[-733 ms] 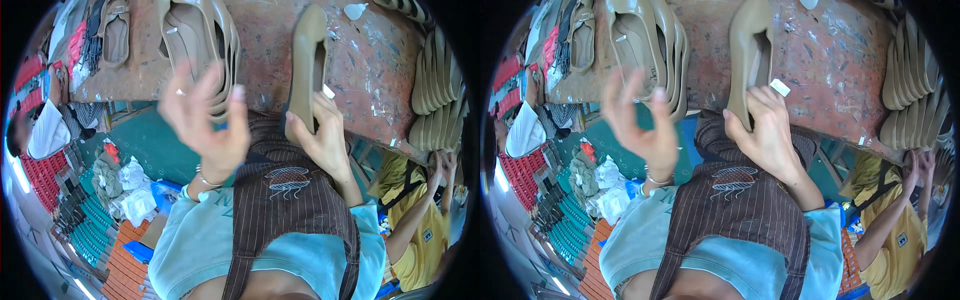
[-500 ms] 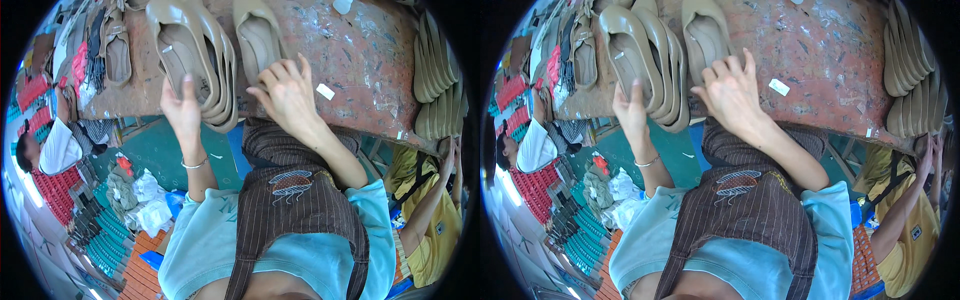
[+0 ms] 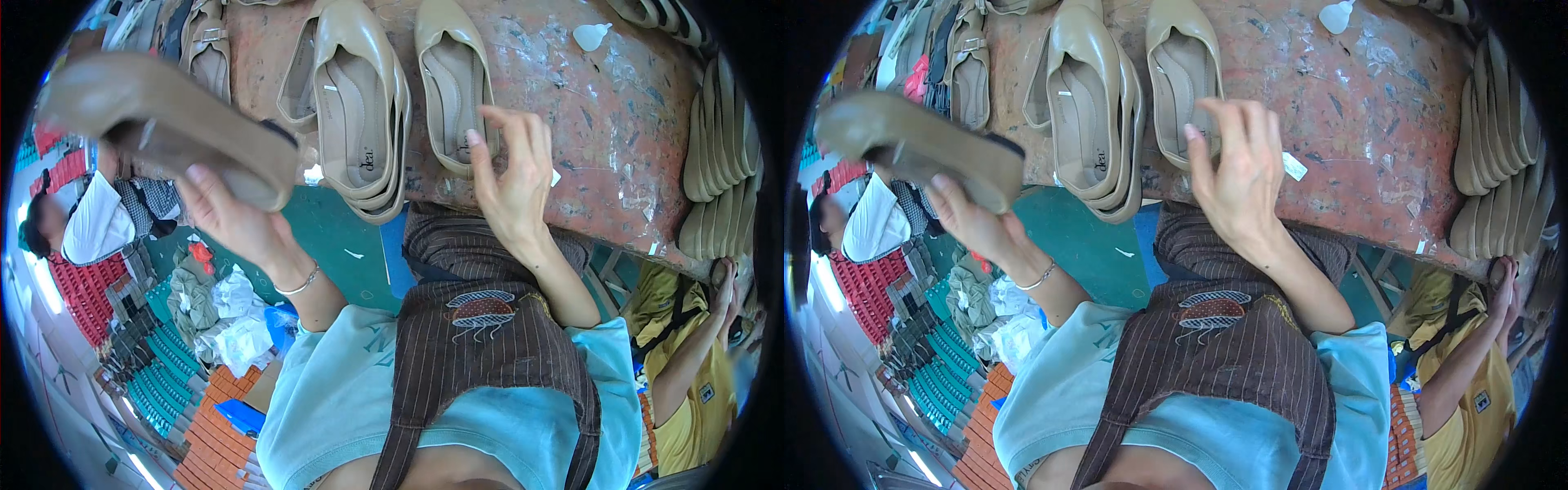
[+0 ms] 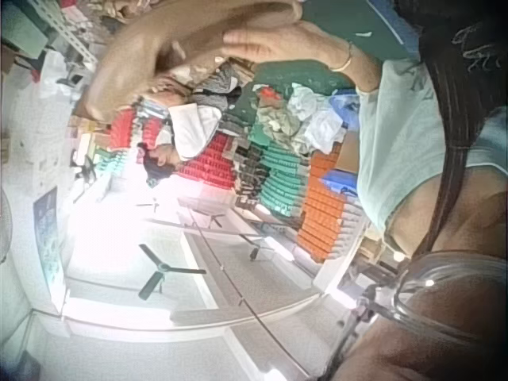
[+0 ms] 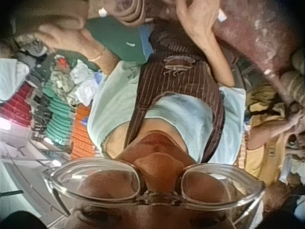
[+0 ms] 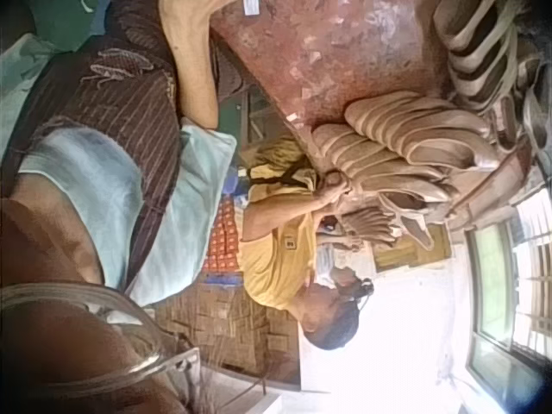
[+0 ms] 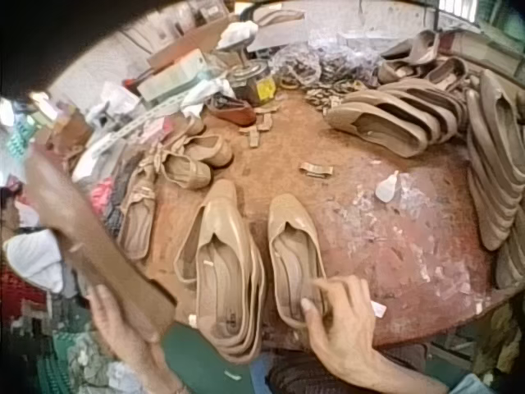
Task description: Attaching decorative buckles to beige shoes using glue.
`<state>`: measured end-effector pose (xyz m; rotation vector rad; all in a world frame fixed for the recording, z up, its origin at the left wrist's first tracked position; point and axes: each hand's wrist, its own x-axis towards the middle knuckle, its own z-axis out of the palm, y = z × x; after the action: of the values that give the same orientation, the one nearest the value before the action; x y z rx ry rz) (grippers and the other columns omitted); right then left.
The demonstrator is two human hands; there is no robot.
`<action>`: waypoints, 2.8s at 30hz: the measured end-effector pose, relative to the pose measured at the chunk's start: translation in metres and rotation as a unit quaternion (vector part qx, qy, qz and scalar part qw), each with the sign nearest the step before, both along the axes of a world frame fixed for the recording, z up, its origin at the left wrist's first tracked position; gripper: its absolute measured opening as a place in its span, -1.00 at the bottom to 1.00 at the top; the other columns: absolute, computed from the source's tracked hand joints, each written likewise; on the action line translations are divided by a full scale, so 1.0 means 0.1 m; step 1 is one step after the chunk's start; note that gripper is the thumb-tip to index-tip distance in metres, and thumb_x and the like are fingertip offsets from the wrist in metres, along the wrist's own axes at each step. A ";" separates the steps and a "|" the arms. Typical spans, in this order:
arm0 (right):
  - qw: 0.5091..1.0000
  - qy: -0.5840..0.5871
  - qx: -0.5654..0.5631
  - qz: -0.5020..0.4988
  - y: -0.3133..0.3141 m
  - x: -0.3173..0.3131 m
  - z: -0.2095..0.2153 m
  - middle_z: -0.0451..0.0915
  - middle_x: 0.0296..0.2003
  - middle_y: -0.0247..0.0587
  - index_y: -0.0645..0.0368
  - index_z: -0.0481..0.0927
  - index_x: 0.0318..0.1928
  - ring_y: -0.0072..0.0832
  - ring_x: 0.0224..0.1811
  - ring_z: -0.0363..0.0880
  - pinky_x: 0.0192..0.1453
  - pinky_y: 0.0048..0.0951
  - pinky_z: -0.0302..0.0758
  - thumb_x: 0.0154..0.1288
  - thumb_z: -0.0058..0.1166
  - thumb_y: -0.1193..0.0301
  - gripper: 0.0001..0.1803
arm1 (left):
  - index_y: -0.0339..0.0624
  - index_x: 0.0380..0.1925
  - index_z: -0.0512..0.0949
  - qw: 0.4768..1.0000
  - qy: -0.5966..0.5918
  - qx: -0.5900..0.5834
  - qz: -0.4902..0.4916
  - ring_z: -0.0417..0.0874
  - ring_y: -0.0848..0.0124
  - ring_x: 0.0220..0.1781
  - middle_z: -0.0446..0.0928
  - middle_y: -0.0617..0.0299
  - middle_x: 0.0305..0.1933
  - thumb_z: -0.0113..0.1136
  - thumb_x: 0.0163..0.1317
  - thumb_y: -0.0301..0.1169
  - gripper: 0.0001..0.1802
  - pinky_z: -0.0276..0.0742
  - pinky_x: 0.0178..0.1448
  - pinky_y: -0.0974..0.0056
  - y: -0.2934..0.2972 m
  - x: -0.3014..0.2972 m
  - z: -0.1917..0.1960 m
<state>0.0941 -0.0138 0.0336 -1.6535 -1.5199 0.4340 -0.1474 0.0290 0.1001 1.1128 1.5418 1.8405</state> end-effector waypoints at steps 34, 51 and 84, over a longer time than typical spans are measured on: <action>0.992 0.028 0.017 -0.123 1.15 1.63 -0.68 0.65 -0.12 -0.13 0.23 0.64 -0.06 -0.21 0.08 0.51 0.11 -0.24 0.45 0.04 0.45 0.39 -0.57 | -0.38 -0.10 0.50 0.747 -0.623 -0.187 -0.133 0.61 0.32 -0.02 0.60 0.13 -0.14 0.07 0.15 -0.70 -0.72 0.47 0.28 0.25 0.13 1.86 -1.25; 0.990 0.014 -0.088 0.112 -0.28 1.31 -0.16 0.68 -0.34 -0.17 0.23 0.72 -0.15 -0.32 -0.32 0.63 -0.27 -0.36 0.56 0.06 0.42 0.46 -0.69 | -0.31 -0.45 0.47 0.643 -0.671 -0.191 -0.316 0.44 0.40 -0.19 0.41 0.18 -0.16 -0.04 0.06 -0.82 -0.80 0.39 0.13 0.32 -0.70 1.94 -1.24; 0.970 -0.149 -0.095 0.167 -0.05 1.15 0.07 0.54 -0.43 -0.18 0.16 0.58 -0.34 -0.21 -0.36 0.54 -0.34 -0.23 0.50 0.16 0.33 0.37 -0.81 | -0.50 0.15 0.40 0.695 -0.588 -0.261 -0.322 0.49 0.29 0.29 0.49 0.03 0.20 -0.03 0.19 -0.74 -0.53 0.33 0.42 0.19 -0.64 2.00 -1.13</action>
<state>0.2087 -0.0185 0.0410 -1.6660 -2.0524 0.5427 0.0530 -0.0351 -0.0132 0.0097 0.6230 1.0228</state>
